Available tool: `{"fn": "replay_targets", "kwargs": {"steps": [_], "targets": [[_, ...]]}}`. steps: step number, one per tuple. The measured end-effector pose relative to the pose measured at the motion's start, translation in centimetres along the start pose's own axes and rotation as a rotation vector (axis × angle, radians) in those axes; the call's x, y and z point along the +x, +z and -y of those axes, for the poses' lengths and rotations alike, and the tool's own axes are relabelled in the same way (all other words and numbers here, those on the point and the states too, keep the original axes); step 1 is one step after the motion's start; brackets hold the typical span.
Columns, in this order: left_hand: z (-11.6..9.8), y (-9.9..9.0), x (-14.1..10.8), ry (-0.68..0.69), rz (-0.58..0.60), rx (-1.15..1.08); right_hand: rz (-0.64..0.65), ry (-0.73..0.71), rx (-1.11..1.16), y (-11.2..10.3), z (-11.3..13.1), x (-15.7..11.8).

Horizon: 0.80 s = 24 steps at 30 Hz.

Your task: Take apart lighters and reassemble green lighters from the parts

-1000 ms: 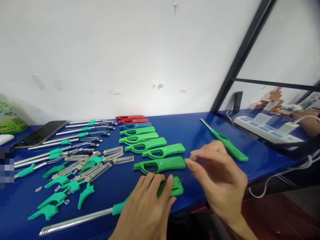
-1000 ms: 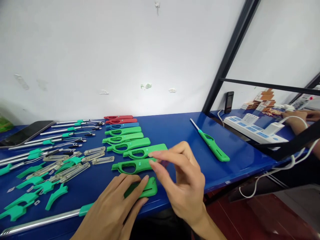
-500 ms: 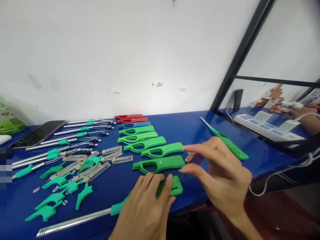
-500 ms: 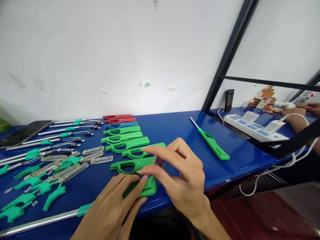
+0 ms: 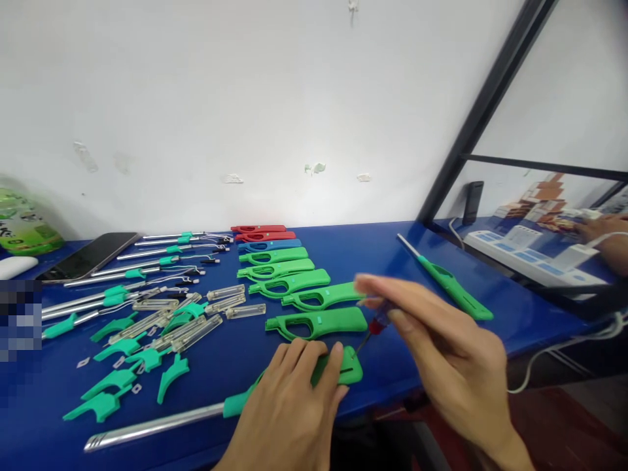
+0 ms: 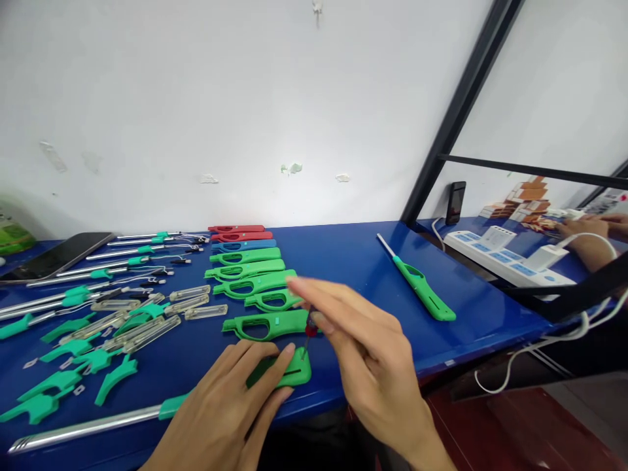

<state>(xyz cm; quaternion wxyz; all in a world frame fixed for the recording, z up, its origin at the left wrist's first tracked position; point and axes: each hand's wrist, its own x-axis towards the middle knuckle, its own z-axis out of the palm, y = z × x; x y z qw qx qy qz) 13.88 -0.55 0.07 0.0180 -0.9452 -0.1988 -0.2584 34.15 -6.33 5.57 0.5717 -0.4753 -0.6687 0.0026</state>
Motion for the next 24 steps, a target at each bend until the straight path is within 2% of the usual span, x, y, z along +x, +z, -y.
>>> {"fn": "replay_targets", "kwargs": {"steps": [5,6,10,11,16,21,24], "targets": [[-0.13,0.12,0.23,-0.013,-0.014,0.002,-0.144,-0.048,-0.053,0.01,-0.07,-0.15],[-0.21,0.12,0.23,-0.017,-0.017,0.001,-0.133,-0.057,-0.063,-0.11,-0.09,-0.24],[-0.56,0.03,0.18,-0.026,-0.039,0.010,0.081,0.000,0.068,-0.76,-0.22,-0.64],[-0.61,0.00,0.18,-0.029,-0.039,0.017,0.100,0.005,0.097,-0.81,-0.27,-0.66],[-0.57,-0.01,0.25,-0.024,-0.044,0.046,-0.054,-0.076,0.019,-0.40,-0.50,-0.24],[-0.45,0.24,0.19,-0.020,-0.046,0.067,0.076,-0.014,0.006,-0.28,-0.44,-0.19],[-0.52,0.30,0.13,-0.019,-0.039,0.073,0.005,-0.014,0.042,-0.02,-0.45,-0.27]]}}
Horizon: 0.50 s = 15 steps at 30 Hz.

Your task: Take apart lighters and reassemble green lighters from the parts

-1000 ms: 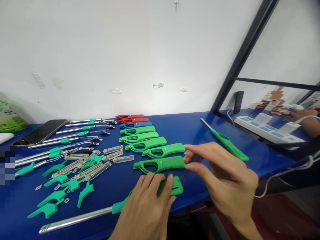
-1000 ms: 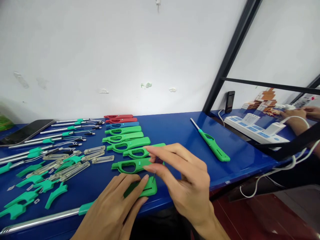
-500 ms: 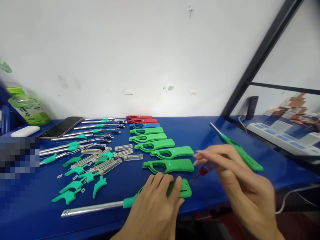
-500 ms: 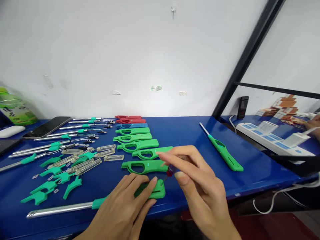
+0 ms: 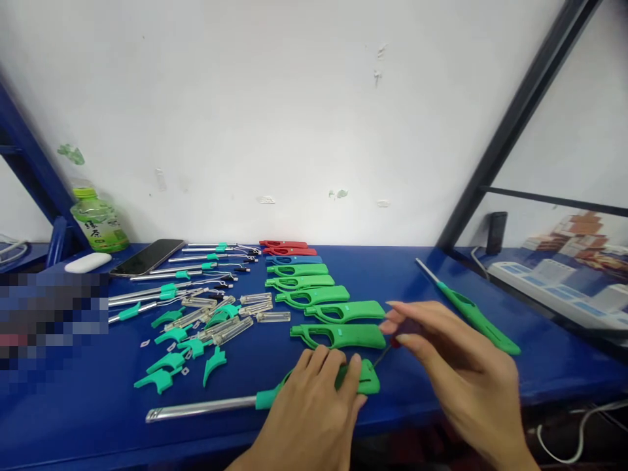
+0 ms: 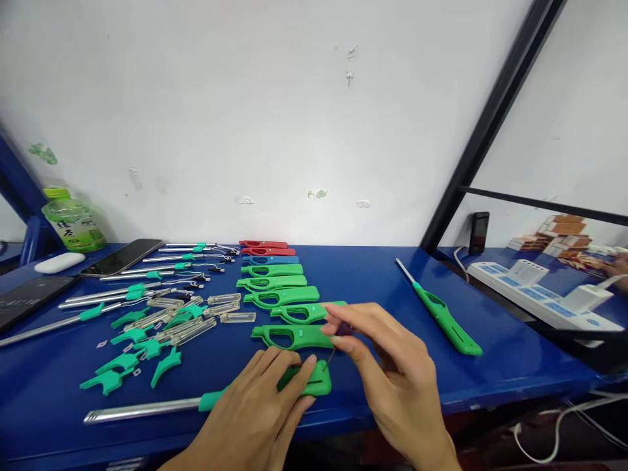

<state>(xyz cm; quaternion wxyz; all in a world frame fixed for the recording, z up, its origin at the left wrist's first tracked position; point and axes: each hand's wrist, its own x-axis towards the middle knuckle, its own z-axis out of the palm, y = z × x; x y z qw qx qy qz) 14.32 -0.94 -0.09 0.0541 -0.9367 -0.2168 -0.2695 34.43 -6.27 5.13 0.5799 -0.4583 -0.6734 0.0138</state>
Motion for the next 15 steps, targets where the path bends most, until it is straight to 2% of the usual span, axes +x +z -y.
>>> {"fn": "replay_targets", "kwargs": {"steps": [3,8,13,15], "targets": [[-0.08,-0.09,-0.01,-0.010,0.010,-0.001,-0.089,-0.050,-0.062,0.15,0.00,0.10],[0.03,-0.29,-0.01,-0.016,0.036,-0.009,0.027,0.028,0.002,0.02,0.23,0.39],[0.27,-0.20,-0.09,0.004,0.050,0.006,-0.101,-0.024,0.015,0.31,0.14,0.41],[0.30,-0.17,-0.12,0.011,0.052,0.015,-0.059,-0.028,0.004,0.18,0.23,0.26]]}}
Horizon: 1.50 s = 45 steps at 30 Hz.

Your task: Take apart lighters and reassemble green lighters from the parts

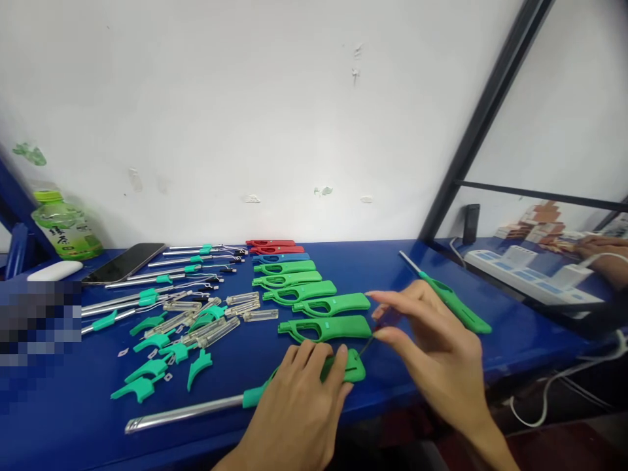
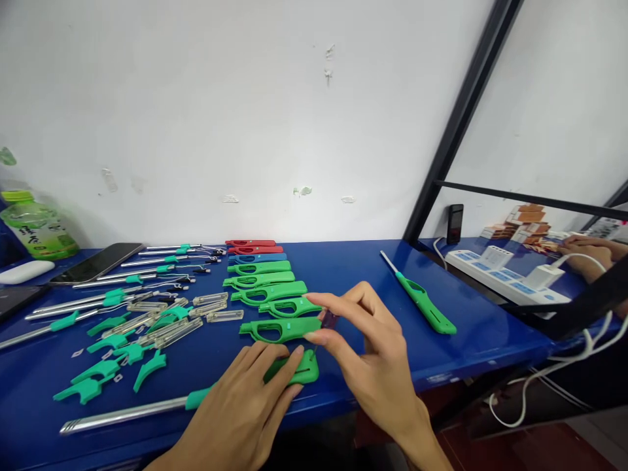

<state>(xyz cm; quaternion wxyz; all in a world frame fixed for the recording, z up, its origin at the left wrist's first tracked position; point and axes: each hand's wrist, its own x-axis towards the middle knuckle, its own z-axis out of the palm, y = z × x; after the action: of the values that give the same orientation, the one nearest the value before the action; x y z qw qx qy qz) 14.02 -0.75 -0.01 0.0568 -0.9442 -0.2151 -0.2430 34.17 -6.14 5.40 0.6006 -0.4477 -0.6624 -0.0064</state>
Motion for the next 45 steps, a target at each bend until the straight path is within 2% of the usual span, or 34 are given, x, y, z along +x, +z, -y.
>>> {"fn": "replay_targets", "kwargs": {"steps": [4,9,14,17,21,24,27,33,35,41,45], "targets": [[0.1,-0.1,0.0,0.009,0.005,0.015,0.125,0.027,0.027,-0.2,0.5,-0.3],[0.2,-0.1,0.0,0.036,0.004,0.035,-0.031,-0.035,-0.039,0.4,0.9,-0.4],[0.3,0.0,-0.1,0.046,-0.002,0.043,0.106,0.002,-0.039,0.2,1.2,-0.4],[0.3,0.1,-0.2,0.047,-0.003,0.044,0.041,0.013,0.007,0.3,0.9,-0.5],[0.3,0.2,-0.3,0.053,-0.004,0.046,-0.055,-0.047,-0.081,0.5,0.5,-0.6],[0.4,0.2,-0.3,0.054,0.000,0.043,0.029,-0.009,-0.095,0.0,0.5,-0.6],[0.5,0.2,-0.3,0.050,0.010,0.041,0.103,0.045,-0.007,-0.1,0.6,-0.4],[0.4,0.2,-0.4,0.042,0.018,0.035,-0.100,0.022,0.025,1.3,-0.2,-0.2],[0.4,0.2,-0.4,0.038,0.020,0.034,-0.087,0.011,0.034,1.3,-0.1,-0.5],[0.4,0.2,-0.5,0.023,0.000,0.016,0.080,0.073,0.134,0.6,1.1,-0.8],[0.3,0.2,-0.5,0.018,0.007,0.022,0.026,0.031,0.138,1.3,1.3,-0.5]]}}
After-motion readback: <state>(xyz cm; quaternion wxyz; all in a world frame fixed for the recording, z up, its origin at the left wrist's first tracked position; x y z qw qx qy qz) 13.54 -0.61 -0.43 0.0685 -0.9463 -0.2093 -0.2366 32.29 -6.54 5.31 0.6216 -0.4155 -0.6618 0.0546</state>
